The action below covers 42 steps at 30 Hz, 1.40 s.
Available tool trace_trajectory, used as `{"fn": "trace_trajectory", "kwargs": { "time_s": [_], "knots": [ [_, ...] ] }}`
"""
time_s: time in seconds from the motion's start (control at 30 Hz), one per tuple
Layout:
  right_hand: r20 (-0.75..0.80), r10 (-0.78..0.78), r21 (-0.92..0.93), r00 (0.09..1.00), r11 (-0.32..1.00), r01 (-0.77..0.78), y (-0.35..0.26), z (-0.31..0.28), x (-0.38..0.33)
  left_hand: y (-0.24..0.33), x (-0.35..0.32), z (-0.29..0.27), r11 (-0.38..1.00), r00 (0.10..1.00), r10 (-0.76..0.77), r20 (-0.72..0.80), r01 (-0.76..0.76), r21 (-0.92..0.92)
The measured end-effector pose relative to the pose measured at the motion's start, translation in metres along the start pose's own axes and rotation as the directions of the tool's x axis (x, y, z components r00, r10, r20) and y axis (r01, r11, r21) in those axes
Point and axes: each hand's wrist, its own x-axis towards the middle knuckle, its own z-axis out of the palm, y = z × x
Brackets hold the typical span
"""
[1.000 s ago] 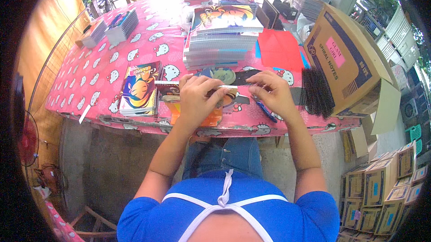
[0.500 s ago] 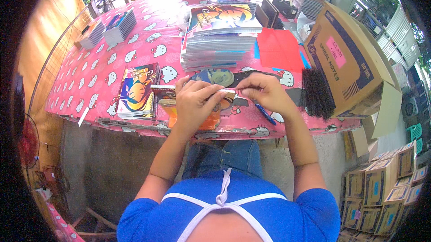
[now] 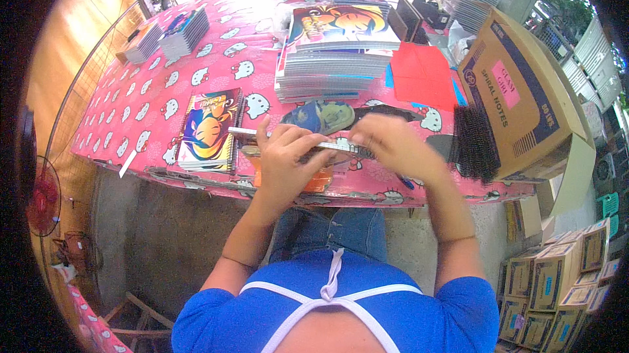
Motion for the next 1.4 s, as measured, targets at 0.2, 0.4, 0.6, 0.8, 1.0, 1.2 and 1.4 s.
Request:
{"fn": "trace_trajectory", "kwargs": {
  "time_s": [0.2, 0.4, 0.6, 0.8, 1.0, 1.2, 1.4],
  "knots": [
    [0.080, -0.259, -0.278, 0.962, 0.922, 0.271, 0.112, 0.072, 0.062, -0.004, 0.001, 0.005, 0.998, 0.998, 0.058, -0.024, -0.059, -0.027],
    [-0.168, 0.107, -0.099, 0.980, 0.987, -0.125, 0.101, 0.067, 0.052, -0.005, 0.000, 0.004, 0.999, 0.998, -0.033, -0.048, 0.031, -0.041],
    [-0.113, -0.052, 0.571, 0.992, 0.814, 0.108, 0.098, 0.026, 0.010, -0.007, 0.003, 0.008, 0.998, 0.998, -0.023, -0.062, 0.019, -0.066],
    [-0.081, -0.011, 0.813, 0.997, 0.578, 0.072, 0.078, 0.018, 0.008, -0.007, 0.003, 0.011, 0.989, 0.993, -0.082, -0.089, 0.070, -0.127],
    [-0.090, 0.044, 0.882, 0.995, 0.467, 0.059, 0.068, 0.030, 0.021, -0.010, 0.002, -0.020, 0.969, 0.983, -0.159, -0.092, 0.173, 0.178],
    [-0.035, -0.004, 0.637, 0.999, 0.770, 0.026, 0.058, 0.031, 0.055, -0.037, -0.009, -0.024, 0.982, 0.980, -0.178, -0.084, 0.183, 0.052],
    [-0.055, 0.089, 0.291, 0.994, 0.954, -0.069, 0.040, 0.036, 0.076, -0.040, -0.005, -0.031, 0.972, 0.967, -0.232, -0.103, 0.226, -0.060]
  ]
}}
